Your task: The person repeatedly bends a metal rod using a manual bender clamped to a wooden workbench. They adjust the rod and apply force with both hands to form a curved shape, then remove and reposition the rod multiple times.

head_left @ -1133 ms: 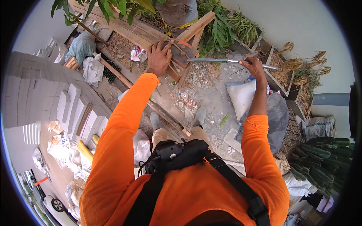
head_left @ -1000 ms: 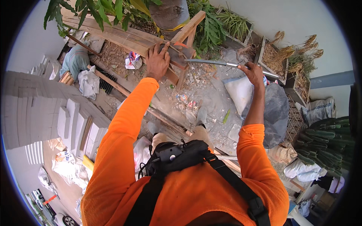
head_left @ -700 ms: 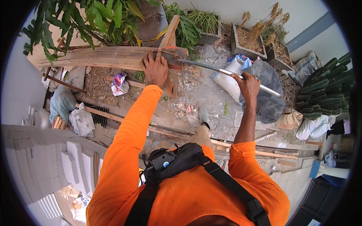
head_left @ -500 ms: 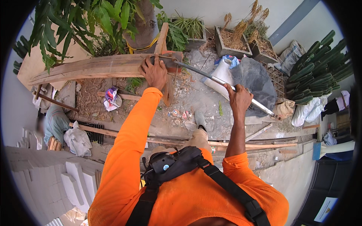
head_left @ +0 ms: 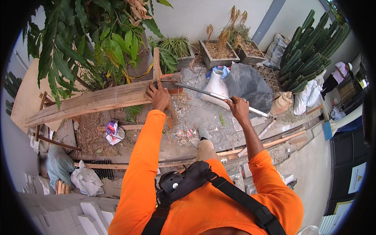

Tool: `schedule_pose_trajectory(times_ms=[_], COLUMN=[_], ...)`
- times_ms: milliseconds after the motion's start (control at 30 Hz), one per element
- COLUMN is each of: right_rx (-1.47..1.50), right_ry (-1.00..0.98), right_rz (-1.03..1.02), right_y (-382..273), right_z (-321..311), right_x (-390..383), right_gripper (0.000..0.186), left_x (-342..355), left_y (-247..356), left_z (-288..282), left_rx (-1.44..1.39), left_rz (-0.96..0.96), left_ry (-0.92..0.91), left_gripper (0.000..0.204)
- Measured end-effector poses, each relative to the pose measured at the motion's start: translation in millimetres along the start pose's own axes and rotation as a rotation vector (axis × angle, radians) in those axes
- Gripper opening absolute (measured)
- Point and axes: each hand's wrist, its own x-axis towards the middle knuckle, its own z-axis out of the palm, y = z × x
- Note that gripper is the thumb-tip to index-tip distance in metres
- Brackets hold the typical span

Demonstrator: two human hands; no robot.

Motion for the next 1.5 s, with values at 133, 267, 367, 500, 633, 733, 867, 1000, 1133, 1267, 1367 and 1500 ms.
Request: schedule_pose_trajectory(times_ms=[133,267,367,500,633,733,867,1000,1133,1267,1367,1500], right_rx=[0.050,0.065,0.154,0.179,0.184,0.200,0.173,0.207,0.346,0.638,0.755,0.782], right_ry=[0.008,-0.047,0.077,0.051,0.101,0.103,0.011,-0.147,-0.225,-0.230,-0.161,-0.171], right_rz=[0.005,-0.022,0.055,0.151,0.168,0.163,0.107,0.125,0.083,-0.103,-0.132,-0.213], right_y=[11.9,-8.4,-4.4,-10.2,-21.2,-30.9,-7.3,20.3,0.9,-42.5,-88.7,-147.8], right_z=[-10.2,7.5,13.6,9.9,3.3,14.2,9.3,-21.5,-45.5,12.4,62.3,79.2], right_x=[13.0,12.3,-14.3,-34.1,-41.3,-55.8,-33.0,1.2,15.4,23.2,34.9,36.8], right_gripper=[0.052,0.053,0.052,0.048,0.046,0.047,0.054,0.063,0.059,0.042,0.035,0.027], left_x=[4.8,11.1,13.0,14.2,12.2,9.9,13.7,-1.0,19.1,5.2,2.8,7.8], left_y=[-1.1,-31.1,-19.0,0.7,9.6,-23.5,-32.3,-18.2,-88.1,-91.9,-90.9,-108.0], left_z=[2.0,-0.7,2.1,-2.2,1.5,15.8,22.7,-3.6,-7.0,-41.4,-35.8,-43.5], left_rx=[0.031,0.195,0.248,0.362,0.466,0.434,0.267,0.219,0.012,-0.165,-0.274,-0.419], left_rz=[0.016,-0.069,-0.063,-0.126,-0.203,-0.163,0.023,0.072,0.381,0.352,0.263,0.316], left_ry=[-0.042,-0.071,-0.120,-0.186,-0.185,-0.056,-0.025,-0.045,-0.063,-0.182,-0.138,-0.038], left_gripper=[0.061,0.060,0.061,0.061,0.061,0.070,0.081,0.077,0.075,0.074,0.059,0.036])
